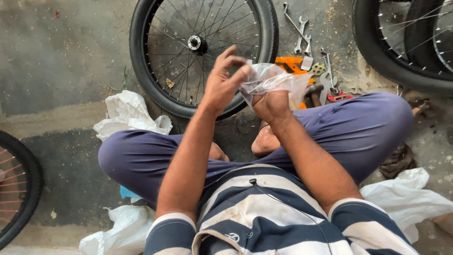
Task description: The person sits on the ground, takes orange tire levers out of a plastic bag, and uses the levers to pry the tire bead over the rim of a bicycle wheel, working around the wheel by hand.
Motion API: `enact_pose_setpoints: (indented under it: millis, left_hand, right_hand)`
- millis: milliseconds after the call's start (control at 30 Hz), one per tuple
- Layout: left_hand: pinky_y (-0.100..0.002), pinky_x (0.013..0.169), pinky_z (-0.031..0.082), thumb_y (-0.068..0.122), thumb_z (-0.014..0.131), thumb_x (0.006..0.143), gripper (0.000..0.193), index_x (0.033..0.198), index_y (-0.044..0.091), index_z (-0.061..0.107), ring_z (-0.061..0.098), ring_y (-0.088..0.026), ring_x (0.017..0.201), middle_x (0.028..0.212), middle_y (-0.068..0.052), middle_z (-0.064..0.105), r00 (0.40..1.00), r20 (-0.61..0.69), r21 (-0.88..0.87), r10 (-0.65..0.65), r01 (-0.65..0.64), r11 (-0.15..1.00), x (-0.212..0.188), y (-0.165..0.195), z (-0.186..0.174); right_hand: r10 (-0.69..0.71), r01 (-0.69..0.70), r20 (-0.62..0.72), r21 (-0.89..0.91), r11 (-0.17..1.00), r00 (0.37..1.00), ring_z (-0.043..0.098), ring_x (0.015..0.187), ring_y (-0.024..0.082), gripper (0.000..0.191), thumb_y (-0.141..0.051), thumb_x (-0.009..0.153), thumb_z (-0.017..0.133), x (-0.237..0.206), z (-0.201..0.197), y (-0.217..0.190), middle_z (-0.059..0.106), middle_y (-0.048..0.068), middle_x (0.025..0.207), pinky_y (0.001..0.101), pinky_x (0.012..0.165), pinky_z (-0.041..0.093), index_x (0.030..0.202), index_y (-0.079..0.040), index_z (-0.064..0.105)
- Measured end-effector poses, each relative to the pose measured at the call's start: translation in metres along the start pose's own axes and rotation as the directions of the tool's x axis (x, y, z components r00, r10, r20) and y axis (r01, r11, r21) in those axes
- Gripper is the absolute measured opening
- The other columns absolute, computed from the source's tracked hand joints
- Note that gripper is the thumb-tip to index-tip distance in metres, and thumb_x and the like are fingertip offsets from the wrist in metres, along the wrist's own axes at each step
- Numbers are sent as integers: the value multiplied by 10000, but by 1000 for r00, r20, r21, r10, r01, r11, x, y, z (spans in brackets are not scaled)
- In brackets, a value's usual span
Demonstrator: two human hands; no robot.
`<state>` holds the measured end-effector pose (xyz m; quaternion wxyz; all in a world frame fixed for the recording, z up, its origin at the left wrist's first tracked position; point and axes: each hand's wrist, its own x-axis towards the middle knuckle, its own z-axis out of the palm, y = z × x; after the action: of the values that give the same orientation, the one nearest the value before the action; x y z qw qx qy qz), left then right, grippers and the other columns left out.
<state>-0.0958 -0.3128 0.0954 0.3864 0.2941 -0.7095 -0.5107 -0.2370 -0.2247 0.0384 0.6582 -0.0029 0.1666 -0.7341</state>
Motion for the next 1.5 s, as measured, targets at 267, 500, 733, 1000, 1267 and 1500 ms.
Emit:
enact_pose_setpoints:
  millis: [267, 500, 733, 1000, 1267, 1500]
  left_hand:
    - [-289, 843, 496, 335, 613, 1104, 363, 1194, 5, 732, 585, -106, 950, 1040, -14, 696, 908, 3, -405, -419, 384, 830, -31, -83, 14]
    - [-422, 908, 584, 423, 474, 1046, 461, 1308, 63, 596, 694, -216, 1076, 1203, -66, 708, 692, -80, -874, -718, 298, 384, -39, -104, -13]
    - [-469, 1107, 508, 409, 448, 1110, 523, 1402, -11, 555, 638, -289, 1271, 1387, -147, 644, 880, -2, -942, -475, 158, 298, -47, -79, -27]
    - [-473, 1148, 478, 399, 461, 1132, 513, 1429, -13, 529, 602, -294, 1309, 1412, -159, 609, 909, 20, -942, -416, 157, 298, -41, -71, -18]
    - [-445, 1118, 506, 407, 475, 1107, 568, 1472, -27, 503, 613, -279, 1305, 1433, -152, 615, 939, 50, -945, -341, 155, 289, -38, -54, -17]
    - [-420, 934, 576, 349, 671, 982, 594, 1397, -20, 460, 645, -268, 1099, 1235, -132, 599, 879, -128, -490, -459, 346, 800, -46, -47, 39]
  right_hand:
    - [87, -94, -50, -165, 982, 995, 665, 1167, 275, 295, -178, 1084, 461, -11, 13, 3, 683, 132, 1254, 435, 1052, 550, 1292, -8, 583]
    - [271, -256, 34, -232, 938, 962, 662, 1200, 319, 401, -198, 1105, 494, -47, 43, -13, 665, 239, 1272, 384, 1074, 547, 1293, 139, 604]
    - [11, -18, -41, -184, 983, 999, 672, 1223, 339, 575, -415, 1141, 452, -59, 49, -95, 681, 241, 1279, 382, 1108, 548, 1256, 114, 647]
    - [-81, 11, -194, -337, 941, 978, 687, 1105, 317, 615, -488, 1112, 442, -35, -6, -89, 699, 233, 1182, 382, 1025, 577, 1157, 82, 669]
    - [-30, -49, -192, -394, 918, 981, 696, 1033, 277, 579, -481, 1097, 465, -30, -10, -64, 713, 183, 1091, 412, 999, 575, 1124, 55, 682]
    - [166, -235, -195, -419, 877, 967, 680, 1127, 246, 354, -283, 1078, 512, -31, 9, -22, 704, 129, 1200, 395, 1059, 546, 1211, 9, 661]
